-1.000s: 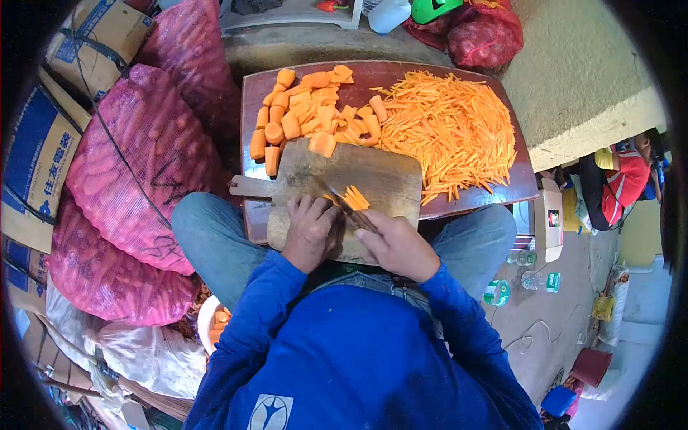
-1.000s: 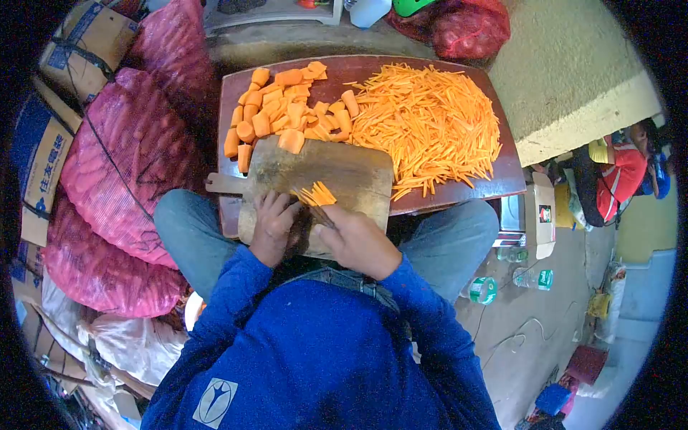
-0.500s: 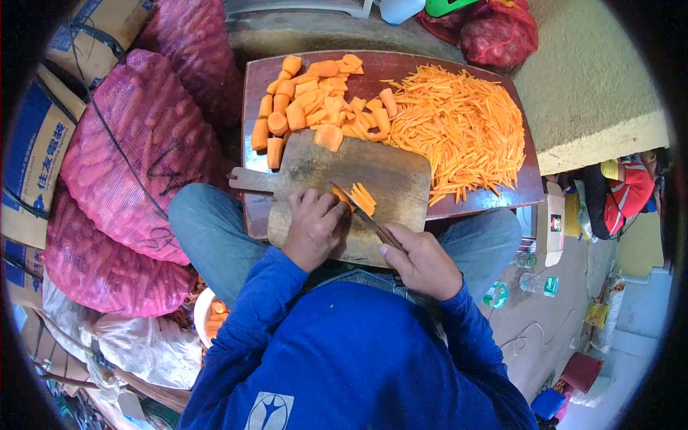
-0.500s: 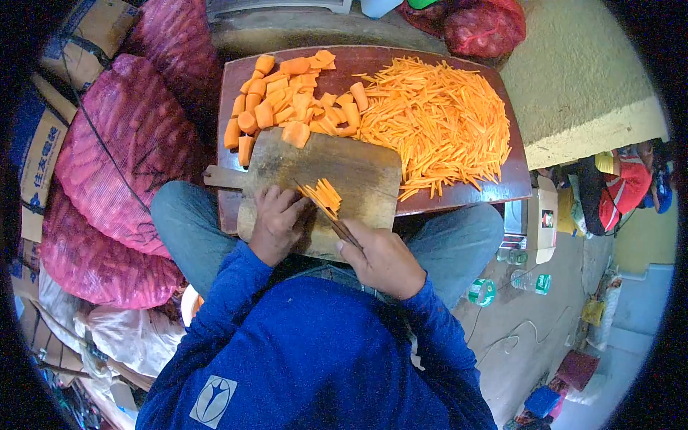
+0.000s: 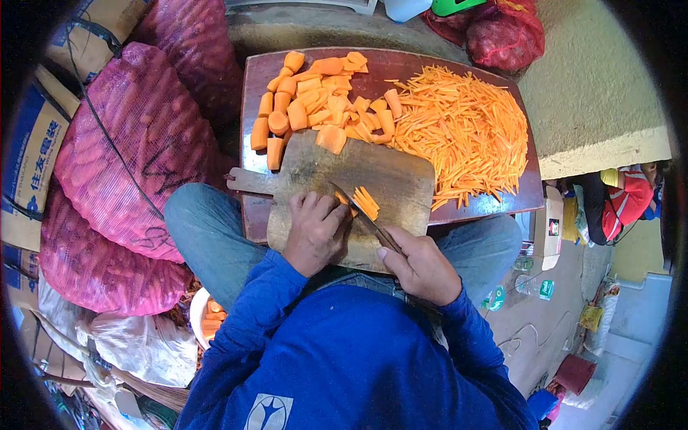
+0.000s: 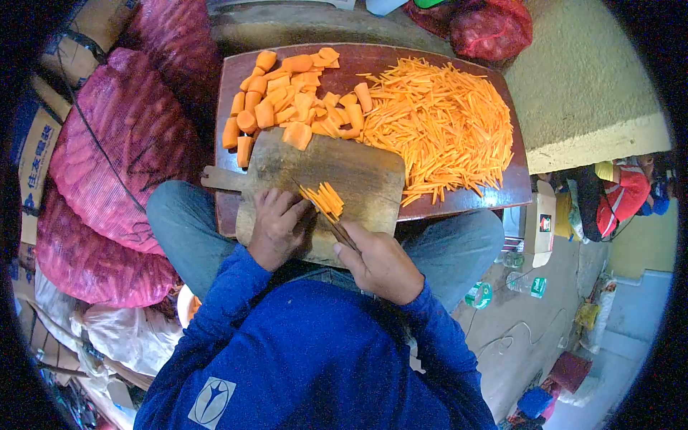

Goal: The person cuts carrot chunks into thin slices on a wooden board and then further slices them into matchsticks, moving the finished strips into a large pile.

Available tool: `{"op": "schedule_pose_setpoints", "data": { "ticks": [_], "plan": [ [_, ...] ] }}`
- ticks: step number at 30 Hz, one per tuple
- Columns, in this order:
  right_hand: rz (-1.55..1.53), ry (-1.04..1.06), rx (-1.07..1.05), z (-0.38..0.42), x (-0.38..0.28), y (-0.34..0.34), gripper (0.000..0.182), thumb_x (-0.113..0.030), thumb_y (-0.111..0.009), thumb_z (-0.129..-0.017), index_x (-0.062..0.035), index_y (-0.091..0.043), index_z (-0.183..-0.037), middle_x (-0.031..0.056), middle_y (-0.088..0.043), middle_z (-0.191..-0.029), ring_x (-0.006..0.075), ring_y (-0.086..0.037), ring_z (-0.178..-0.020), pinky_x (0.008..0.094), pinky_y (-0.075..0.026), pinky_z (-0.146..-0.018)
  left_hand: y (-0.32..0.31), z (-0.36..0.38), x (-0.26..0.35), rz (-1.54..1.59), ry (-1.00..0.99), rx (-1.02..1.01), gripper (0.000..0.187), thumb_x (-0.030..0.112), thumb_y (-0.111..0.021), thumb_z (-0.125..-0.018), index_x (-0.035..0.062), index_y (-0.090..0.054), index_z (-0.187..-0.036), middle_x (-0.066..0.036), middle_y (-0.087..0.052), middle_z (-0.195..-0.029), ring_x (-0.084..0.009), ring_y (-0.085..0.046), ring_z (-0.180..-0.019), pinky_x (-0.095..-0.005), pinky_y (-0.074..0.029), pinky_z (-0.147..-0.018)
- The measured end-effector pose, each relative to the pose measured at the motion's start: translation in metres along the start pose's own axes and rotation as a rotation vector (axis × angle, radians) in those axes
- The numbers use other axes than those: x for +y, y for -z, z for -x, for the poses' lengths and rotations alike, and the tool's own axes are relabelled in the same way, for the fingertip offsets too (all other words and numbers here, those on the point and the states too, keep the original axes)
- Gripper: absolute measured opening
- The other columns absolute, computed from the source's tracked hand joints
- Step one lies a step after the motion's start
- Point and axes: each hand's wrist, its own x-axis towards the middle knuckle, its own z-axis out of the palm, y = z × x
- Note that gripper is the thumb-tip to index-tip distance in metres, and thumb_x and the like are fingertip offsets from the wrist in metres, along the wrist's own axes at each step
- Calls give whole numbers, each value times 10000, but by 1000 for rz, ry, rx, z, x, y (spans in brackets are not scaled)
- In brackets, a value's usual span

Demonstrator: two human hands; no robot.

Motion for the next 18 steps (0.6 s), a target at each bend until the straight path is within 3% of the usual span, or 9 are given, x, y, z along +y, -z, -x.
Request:
{"op": "schedule_pose_setpoints", "data": {
  "ticks": [2, 4, 11, 13, 17, 18],
  "plan": [
    [11, 5, -16, -1, 1, -1, 264, -209, -646, -1037, -7, -611, -1203, 294, -680, -887, 534, -686, -860, 564, -524, -715, 0, 0, 0, 9, 5, 3, 371, 108, -833, -776, 71, -748, -1135, -101, -663, -1056, -337, -598, -1000, -502, -411, -933],
    [3, 1, -8, -1, 0, 0, 285, -207, -641, -1039, -5, -592, -1235, 309, -679, -870, 546, -684, -848, 594, -523, -712, 2, -4, 1, -9, -28, 33, 269, 134, -820, -816, 76, -752, -1070, -65, -614, -972, -293, -569, -957, -479, -382, -918],
    [108, 19, -16, -5, 6, -8, 288, -232, -609, -1052, -9, -558, -1226, 327, -687, -865, 565, -677, -818, 649, -527, -717, 2, -4, 0, -47, -54, 9, 274, 128, -811, -812, 82, -752, -1075, -62, -613, -977, -298, -563, -956, -489, -381, -921],
    [183, -79, -68, -6, 3, -7, 300, -190, -627, -1038, 10, -608, -1260, 316, -679, -920, 530, -687, -897, 541, -536, -737, 3, -2, -1, -60, -64, -11, 279, 123, -804, -813, 84, -747, -1083, -59, -616, -984, -297, -563, -956, -491, -382, -920],
    [121, 21, -2, -3, 8, -8, 287, -187, -635, -1035, 11, -617, -1244, 300, -672, -903, 516, -693, -866, 518, -539, -732, 3, -5, 1, -65, -73, 11, 271, 132, -807, -816, 80, -746, -1075, -57, -624, -990, -294, -565, -963, -490, -381, -919],
    [80, 48, 56, 0, 8, -10, 265, -199, -639, -1036, -3, -615, -1212, 298, -683, -901, 519, -695, -864, 549, -538, -729, 2, -6, 3, -36, -56, 25, 264, 128, -810, -817, 80, -747, -1069, -59, -633, -996, -290, -572, -963, -484, -382, -918]
  ]
}}
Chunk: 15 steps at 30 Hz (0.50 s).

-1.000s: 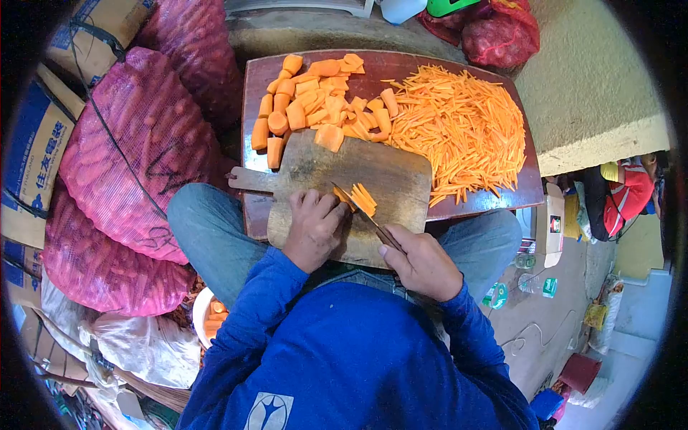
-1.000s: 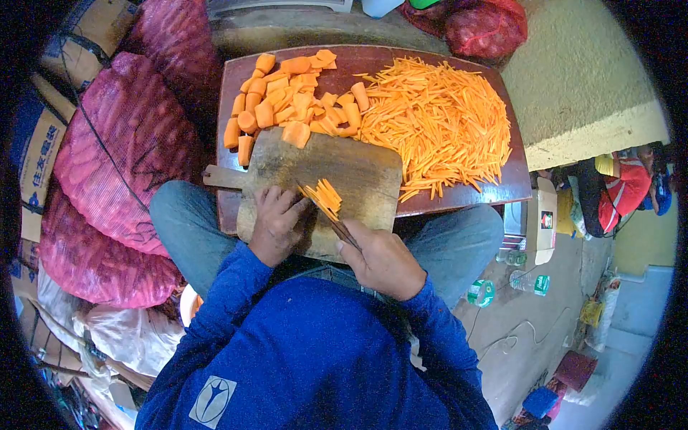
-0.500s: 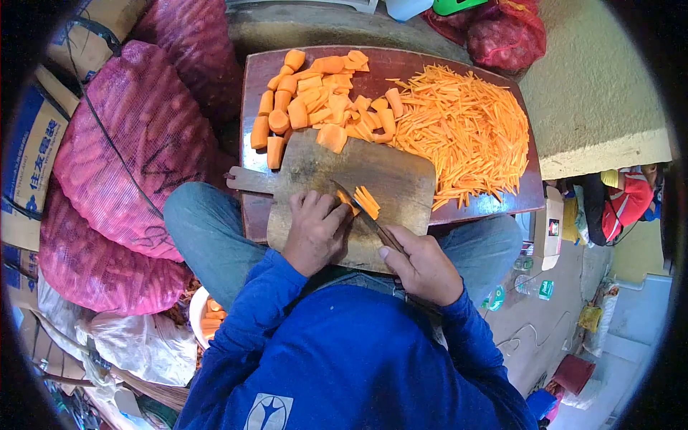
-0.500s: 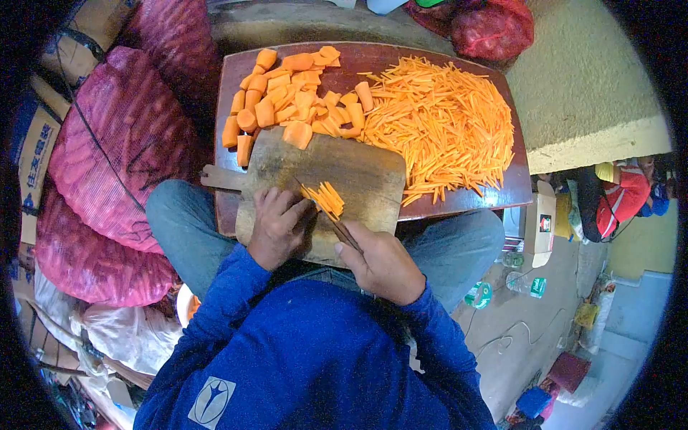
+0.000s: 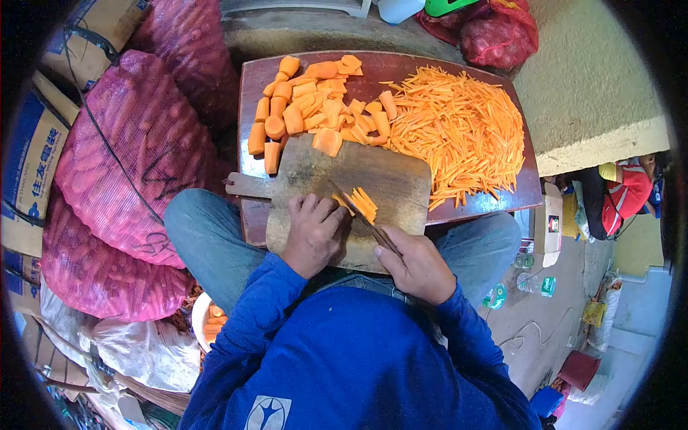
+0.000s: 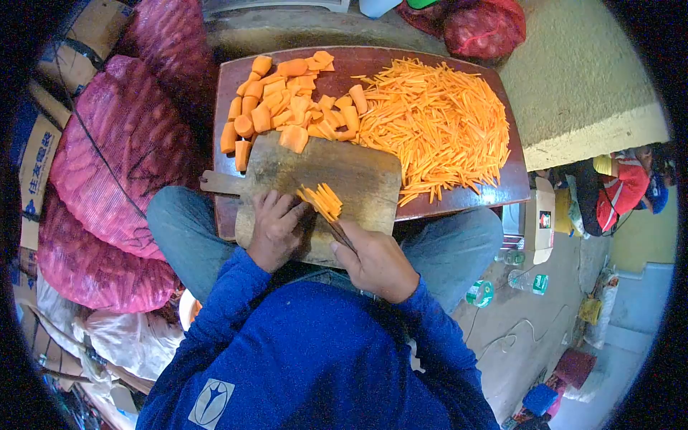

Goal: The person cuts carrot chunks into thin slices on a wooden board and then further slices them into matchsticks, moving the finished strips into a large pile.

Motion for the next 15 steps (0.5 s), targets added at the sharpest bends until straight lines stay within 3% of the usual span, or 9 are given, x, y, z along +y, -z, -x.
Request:
{"op": "schedule_pose_setpoints", "data": {
  "ticks": [2, 5, 10, 15],
  "plan": [
    [-45, 27, 49, 4, -3, 1, 244, -212, -643, -1036, -16, -613, -1180, 297, -694, -899, 522, -698, -862, 579, -537, -726, 0, 2, -1, 22, 28, 14, 257, 124, -813, -819, 79, -747, -1063, -61, -643, -1001, -287, -580, -964, -477, -384, -917],
    [-83, -84, 65, 7, -14, 11, 250, -198, -659, -1033, -19, -627, -1205, 284, -687, -875, 507, -697, -835, 543, -532, -705, -1, 3, -5, 120, 57, 53, 219, 72, -824, -814, 62, -750, -1020, -72, -678, -983, -290, -615, -936, -456, -409, -889],
    [-160, -47, -89, 8, -12, 2, 257, -201, -657, -1038, -8, -623, -1204, 285, -678, -861, 502, -692, -819, 531, -526, -696, 4, -2, -3, 364, 377, 370, 123, -43, -795, -860, 16, -761, -962, -118, -731, -933, -293, -682, -851, -389, -501, -785],
    [-115, -48, -84, 4, -3, 1, 278, -224, -675, -1028, -8, -641, -1201, 298, -684, -878, 504, -698, -824, 530, -540, -709, 6, -3, -4, 411, 456, 387, 109, -24, -800, -876, 23, -773, -971, -117, -731, -918, -286, -683, -849, -377, -506, -778]
  ]
}}
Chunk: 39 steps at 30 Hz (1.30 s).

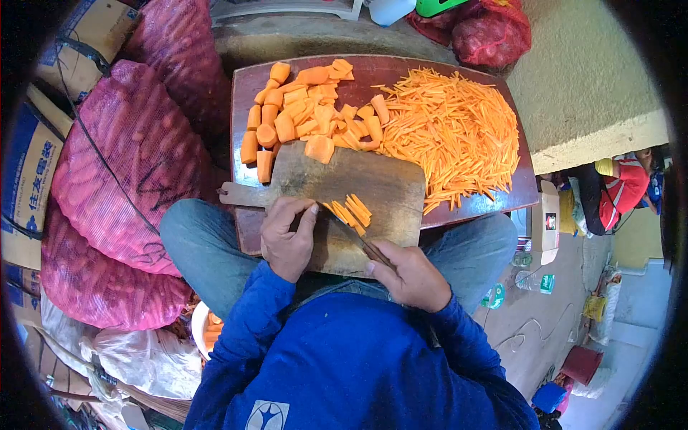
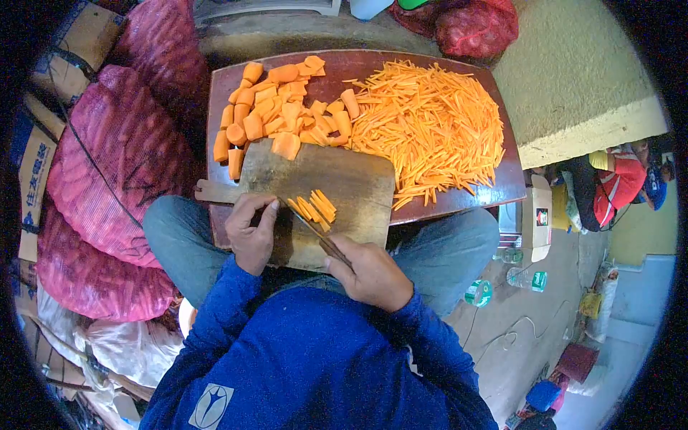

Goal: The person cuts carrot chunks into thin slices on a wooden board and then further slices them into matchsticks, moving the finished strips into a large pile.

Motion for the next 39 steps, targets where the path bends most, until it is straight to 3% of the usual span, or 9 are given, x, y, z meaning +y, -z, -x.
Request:
{"op": "schedule_pose_setpoints", "data": {
  "ticks": [12, 18, 21, 24, 29, 32, 33, 35, 39],
  "plan": [
    [371, -5, 422, -38, 88, 125, 318, -212, -729, -984, 17, -728, -1205, 296, -735, -960, 428, -751, -877, 452, -584, -766, -4, 0, -4, -256, -162, -233, 110, 71, -829, -866, 68, -777, -963, -78, -708, -908, -285, -642, -889, -406, -421, -881],
    [227, -9, 638, -40, 102, 154, 273, -199, -677, -1052, 46, -724, -1163, 134, -703, -794, 214, -700, -673, 356, -538, -632, -7, -2, -1, -326, -214, -274, 138, 79, -828, -847, 93, -756, -965, -55, -680, -938, -276, -624, -928, -423, -382, -887],
    [-472, -38, 622, -47, 104, 151, 256, -250, -666, -1076, -24, -733, -1176, -26, -594, -727, 47, -543, -536, 215, -404, -498, -7, -2, 4, -387, -237, -292, 148, 100, -836, -854, 90, -779, -991, -66, -684, -912, -281, -629, -908, -409, -393, -861],
    [-744, -43, 703, -48, 110, 137, 259, -244, -671, -1065, -24, -730, -1189, -29, -595, -720, 51, -539, -524, 219, -408, -478, -9, -3, 8, -429, -212, -312, 165, 113, -841, -855, 87, -784, -1007, -61, -685, -922, -274, -625, -923, -406, -385, -865],
    [-612, 17, 658, -46, 118, 127, 264, -210, -687, -1045, -5, -731, -1205, -6, -656, -785, 56, -543, -491, 210, -387, -456, -14, -5, 6, -356, -102, -330, 189, 103, -838, -860, 84, -767, -1035, -47, -673, -901, -263, -620, -901, -422, -377, -870],
    [214, 425, 876, -53, 109, 105, 266, -143, -733, -972, 9, -710, -1189, 153, -737, -870, 272, -720, -671, 399, -547, -587, -28, -18, 17, -312, -139, -323, 194, 121, -839, -869, 77, -767, -1044, -48, -675, -877, -260, -631, -901, -419, -386, -876],
    [205, 423, 885, -50, 106, 102, 266, -143, -733, -972, 9, -710, -1189, 153, -737, -870, 272, -720, -671, 399, -547, -587, -34, -26, 25, -319, -146, -330, 194, 121, -839, -869, 77, -767, -1044, -48, -675, -877, -260, -631, -901, -419, -386, -876],
    [466, 340, 733, -41, 97, 99, 298, -128, -750, -926, -2, -675, -1186, 218, -721, -900, 400, -733, -805, 492, -579, -683, -50, -49, 45, -319, -227, -312, 211, 136, -844, -863, 73, -771, -1051, -51, -682, -893, -260, -636, -914, -414, -393, -889],
    [623, 285, 642, -39, 94, 101, 318, -150, -760, -904, -15, -631, -1161, 186, -704, -904, 395, -725, -822, 499, -577, -678, -92, -100, 72, -436, -472, -325, 251, 163, -869, -844, 60, -783, -1056, -94, -706, -948, -295, -669, -925, -413, -466, -852]
  ]
}}
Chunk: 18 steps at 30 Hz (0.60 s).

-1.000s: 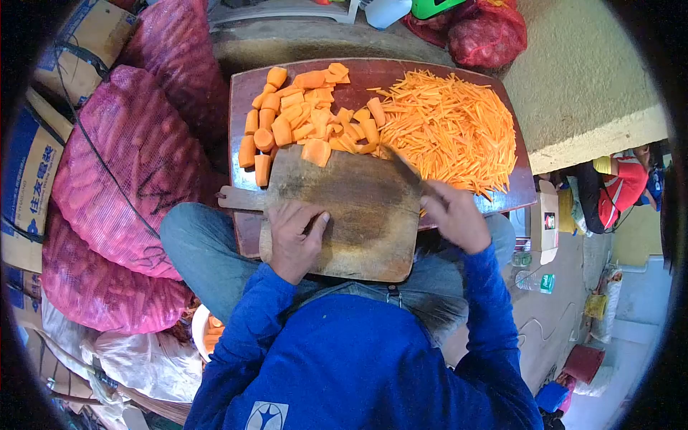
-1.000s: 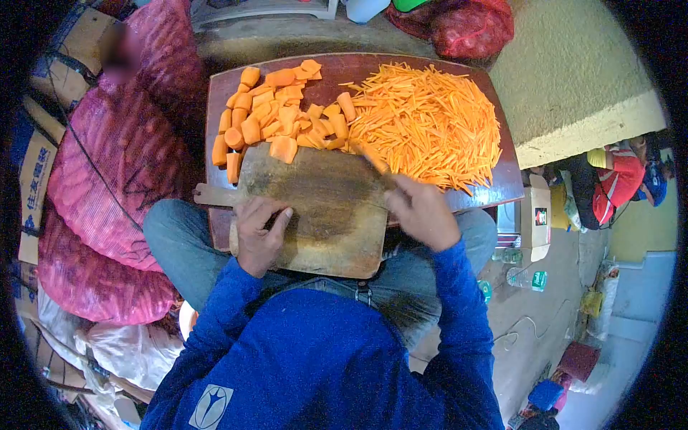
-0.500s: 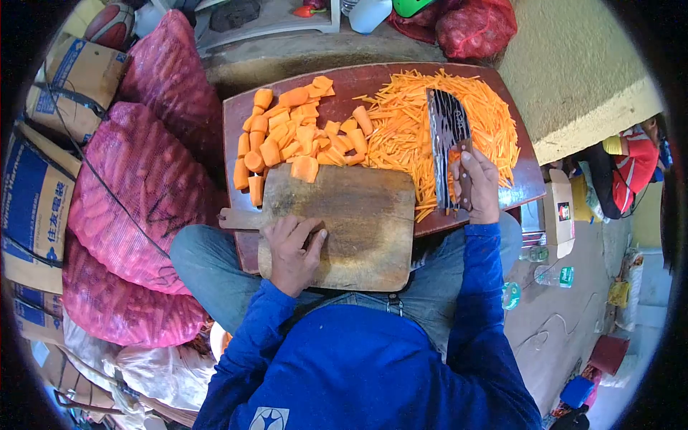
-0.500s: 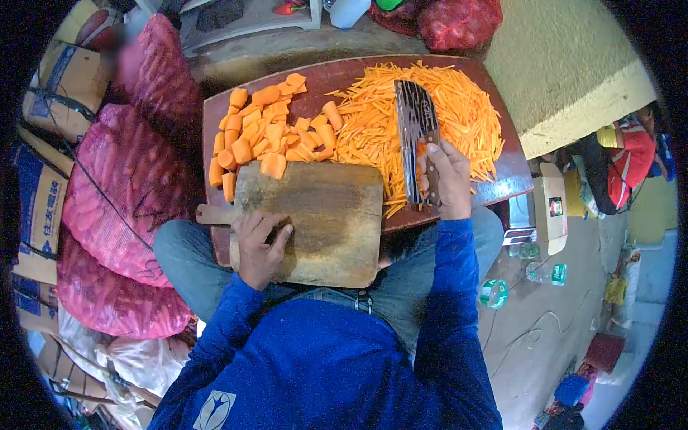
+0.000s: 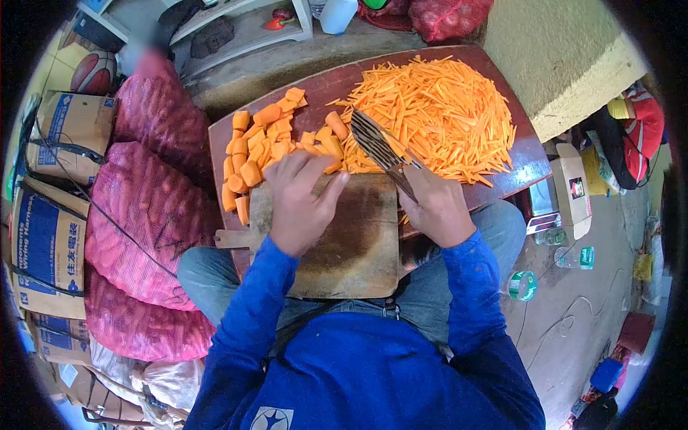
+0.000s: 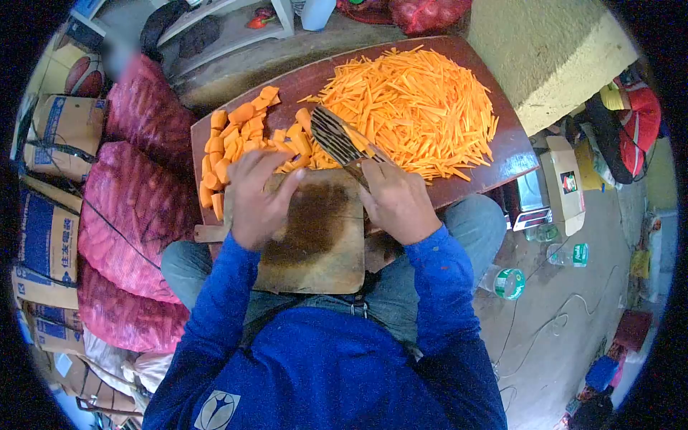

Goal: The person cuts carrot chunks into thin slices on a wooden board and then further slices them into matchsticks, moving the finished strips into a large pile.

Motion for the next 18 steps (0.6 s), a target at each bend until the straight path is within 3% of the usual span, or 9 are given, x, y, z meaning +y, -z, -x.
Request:
{"op": "schedule_pose_setpoints", "data": {
  "ticks": [6, 8, 11, 15, 18],
  "plan": [
    [32, 49, -40, -1, -10, 5, 281, -122, -743, -894, -27, -627, -1132, 141, -680, -876, 340, -722, -809, 466, -579, -682, -53, -63, 8, -25, -148, -83, 451, 334, -910, -767, 135, -794, -1155, -107, -679, -1212, -319, -598, -1161, -501, -391, -999],
    [30, 45, -50, 1, -8, 3, 267, -121, -741, -892, -32, -622, -1113, 135, -675, -869, 335, -721, -810, 461, -580, -685, -70, -79, 5, -133, -213, -266, 553, 448, -910, -738, 148, -794, -1188, -103, -659, -1261, -326, -556, -1228, -563, -346, -1045],
    [36, 44, -42, 1, -7, 0, 249, -122, -740, -891, -40, -616, -1091, 131, -675, -861, 332, -722, -809, 458, -582, -689, -96, -99, -6, -272, -283, -286, 531, 470, -895, -740, 128, -804, -1137, -104, -657, -1176, -339, -541, -1218, -589, -335, -1019],
    [31, 31, -20, 2, -2, -3, 255, -136, -745, -897, -45, -614, -1096, 150, -685, -858, 356, -723, -814, 476, -580, -691, -109, -111, -33, -283, -360, -113, 435, 446, -847, -815, 125, -810, -1107, -82, -658, -1141, -327, -553, -1203, -613, -333, -1024],
    [-63, -17, -15, 6, 7, -7, 305, -148, -752, -903, -25, -641, -1159, 193, -720, -904, 392, -735, -843, 495, -585, -705, -96, -103, -72, -241, -244, -39, 311, 376, -836, -857, 154, -817, -1073, -66, -707, -1175, -310, -609, -1150, -606, -353, -990]
  ]
}}
